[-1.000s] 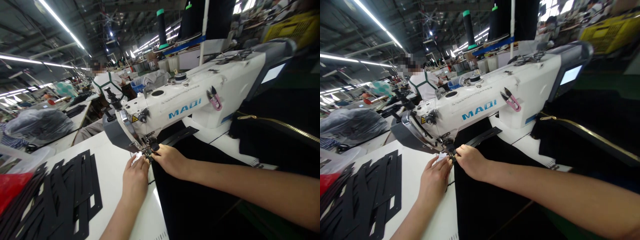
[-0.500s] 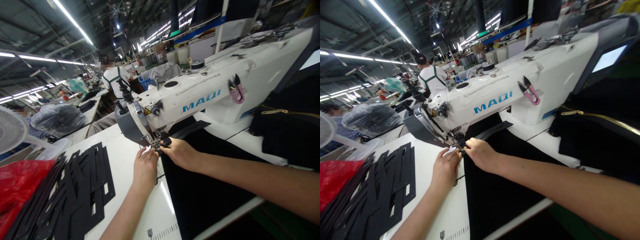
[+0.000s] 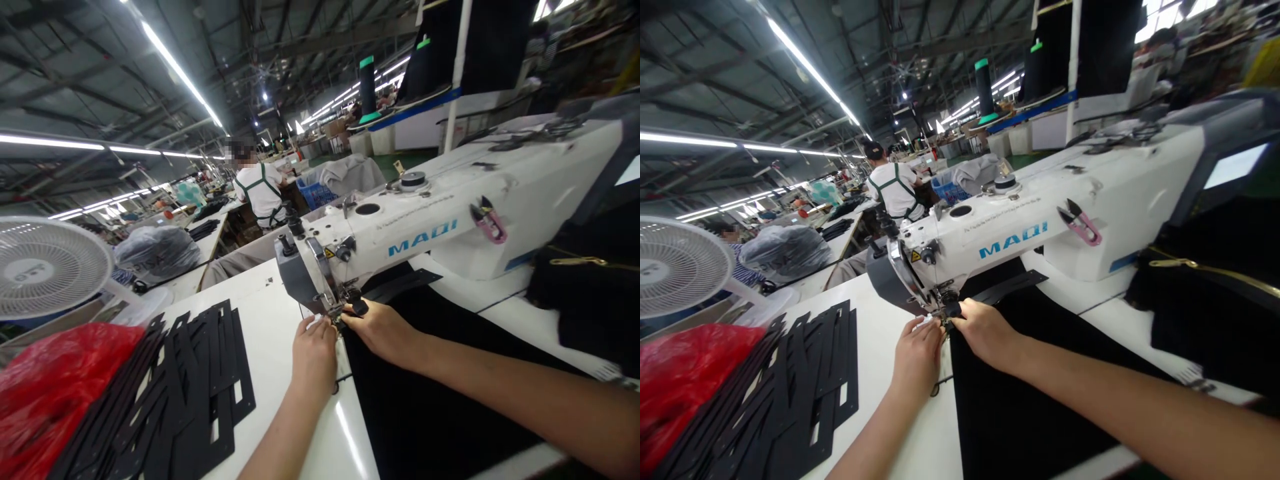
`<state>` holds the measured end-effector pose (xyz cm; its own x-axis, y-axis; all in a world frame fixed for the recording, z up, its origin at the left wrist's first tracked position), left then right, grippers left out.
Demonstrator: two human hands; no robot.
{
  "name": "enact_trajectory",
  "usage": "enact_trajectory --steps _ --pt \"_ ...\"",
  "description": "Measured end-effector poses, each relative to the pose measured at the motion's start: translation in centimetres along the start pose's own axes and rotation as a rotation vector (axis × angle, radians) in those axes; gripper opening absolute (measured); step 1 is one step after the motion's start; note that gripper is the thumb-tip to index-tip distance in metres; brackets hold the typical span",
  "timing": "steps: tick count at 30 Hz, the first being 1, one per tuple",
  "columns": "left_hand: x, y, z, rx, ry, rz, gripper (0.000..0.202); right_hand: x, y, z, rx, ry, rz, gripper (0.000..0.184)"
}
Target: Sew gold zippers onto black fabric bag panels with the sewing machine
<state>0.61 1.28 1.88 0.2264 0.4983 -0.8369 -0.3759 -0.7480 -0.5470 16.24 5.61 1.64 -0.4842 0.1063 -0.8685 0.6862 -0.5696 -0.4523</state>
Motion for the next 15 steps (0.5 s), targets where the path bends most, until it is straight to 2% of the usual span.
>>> enact_trajectory --steps 6,10,13,14,15 --pt "-0.3 0.0 -0.2 -0.053 0.013 -0.052 0.021 -0.3 -0.4 0.4 -0.031 0.018 -0.076 0.021" --pt "-1.4 0.4 -0.2 -0.083 0.016 -0.094 0.02 -1.2 0.0 -0.8 -0.021 0.087 -0.126 0.01" --pt "-2.6 1.7 -0.6 -0.088 0.081 -0.124 0.022 -2.5 2.8 -1.4 0.07 0.279 -0.181 0.041" --pt "-3.0 2.2 -0.9 -0.067 0.111 -0.129 0.023 -2.9 4.3 -1.1 0.08 0.338 -0.198 0.044" --pt "-3.4 2.7 -1.2 -0.021 0.142 -0.127 0.022 -3.3 5.9 -0.4 0.027 0.376 -0.229 0.046"
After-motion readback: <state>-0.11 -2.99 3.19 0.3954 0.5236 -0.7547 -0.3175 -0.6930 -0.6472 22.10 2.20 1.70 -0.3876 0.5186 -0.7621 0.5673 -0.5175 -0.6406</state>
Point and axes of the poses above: each hand's wrist, its own y-axis away from the middle knuckle, its own x-axis out of the palm, z = x × y, the point moved 1 cm from there along -y, towards the middle knuckle, and after that the axes turned 3 degrees about -x, right-handed, at the moved point
